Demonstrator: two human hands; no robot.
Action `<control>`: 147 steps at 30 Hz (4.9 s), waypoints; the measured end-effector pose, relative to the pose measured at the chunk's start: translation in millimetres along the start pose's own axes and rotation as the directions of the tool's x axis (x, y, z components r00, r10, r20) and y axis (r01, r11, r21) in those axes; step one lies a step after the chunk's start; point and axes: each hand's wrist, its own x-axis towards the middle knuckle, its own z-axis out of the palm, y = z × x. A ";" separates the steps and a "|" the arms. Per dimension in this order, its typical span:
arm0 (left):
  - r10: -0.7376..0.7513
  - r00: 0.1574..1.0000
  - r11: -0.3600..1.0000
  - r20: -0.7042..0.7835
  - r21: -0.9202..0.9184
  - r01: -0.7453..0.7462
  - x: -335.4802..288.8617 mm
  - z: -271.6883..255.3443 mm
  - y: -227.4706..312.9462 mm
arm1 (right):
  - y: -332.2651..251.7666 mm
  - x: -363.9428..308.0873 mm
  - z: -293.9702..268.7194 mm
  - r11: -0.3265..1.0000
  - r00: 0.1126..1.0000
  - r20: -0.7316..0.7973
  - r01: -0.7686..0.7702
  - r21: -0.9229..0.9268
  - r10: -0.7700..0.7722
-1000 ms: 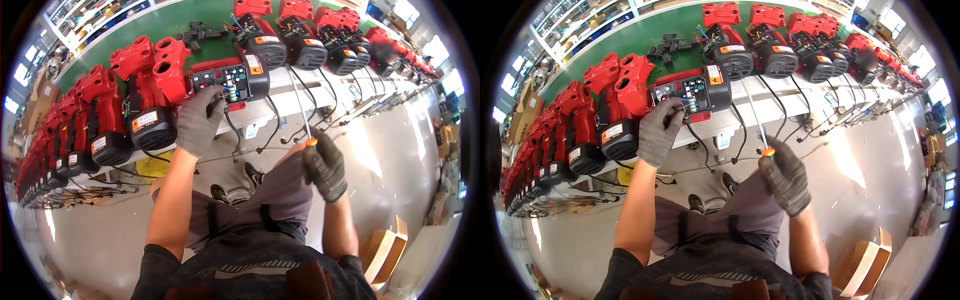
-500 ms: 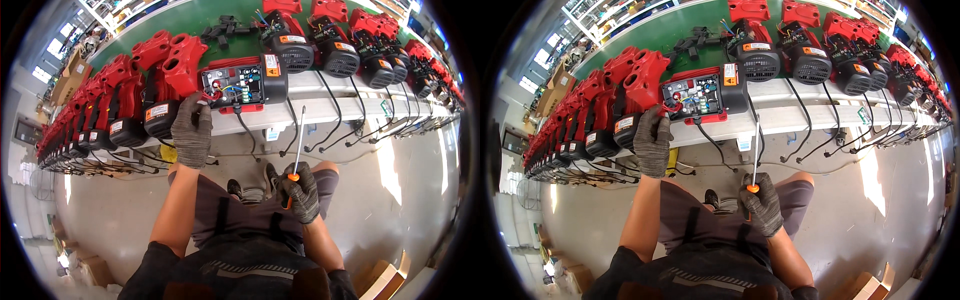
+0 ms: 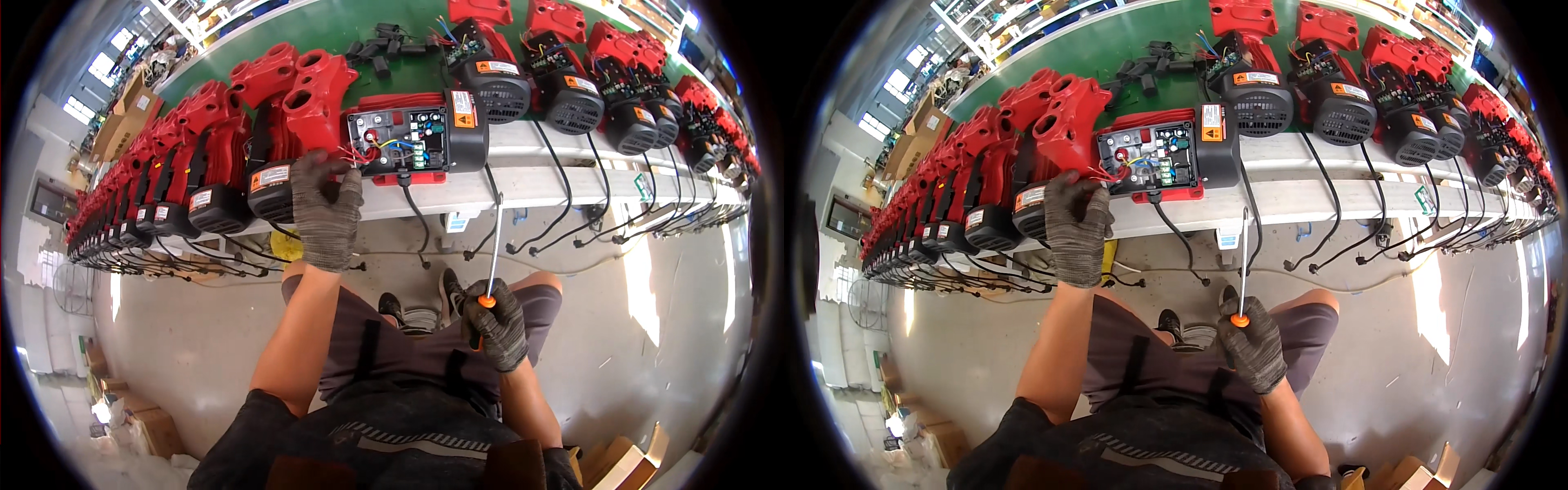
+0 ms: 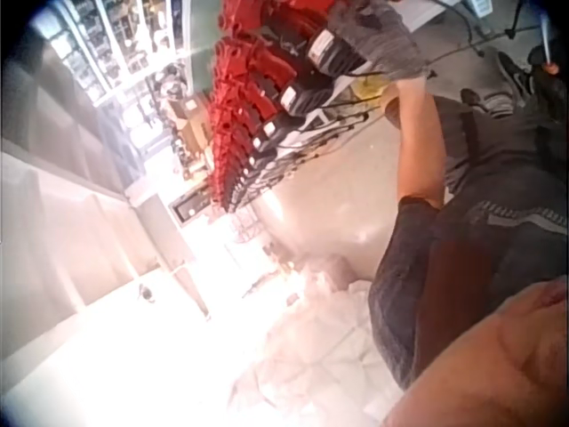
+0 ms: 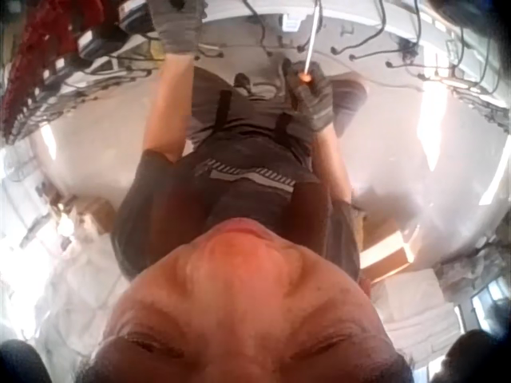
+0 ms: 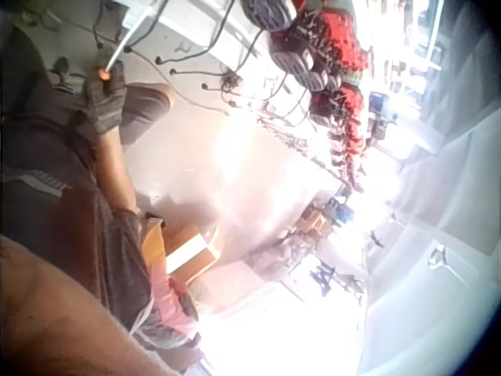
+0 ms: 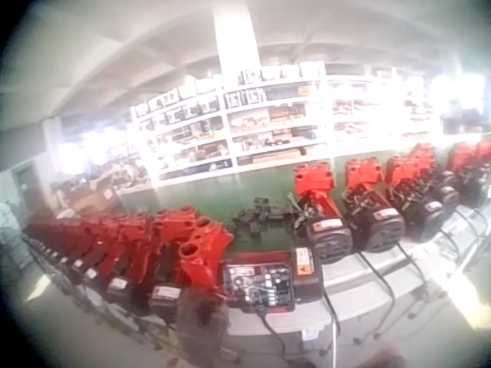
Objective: The person assembles electrical components on water pump motors, securing wires inside the terminal box using a screwdriver and connecting wires and components by hand.
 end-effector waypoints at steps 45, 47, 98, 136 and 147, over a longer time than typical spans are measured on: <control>0.311 0.795 0.879 0.521 0.161 -0.449 12.1 -8.5 -9.4 | -40.6 143.7 98.2 0.593 0.894 0.036 0.325 -0.737 -0.446; 0.306 0.819 0.902 0.485 0.126 -0.412 9.4 -8.0 -3.8 | -37.6 145.3 96.6 0.610 0.905 0.058 0.331 -0.720 -0.422; 0.334 0.813 0.800 0.477 0.312 -0.512 22.8 3.8 -2.5 | -109.1 -22.0 34.8 0.237 0.843 0.193 0.349 -0.907 -0.502; 0.207 0.845 0.938 0.494 0.146 -0.315 27.7 -1.1 2.4 | -58.2 155.3 92.1 0.529 0.883 0.001 0.281 -0.801 -0.469; 0.074 0.962 0.989 0.261 0.107 -0.105 -5.8 -17.8 -7.9 | -46.3 139.2 94.1 0.695 0.911 -0.073 0.257 -0.672 -0.407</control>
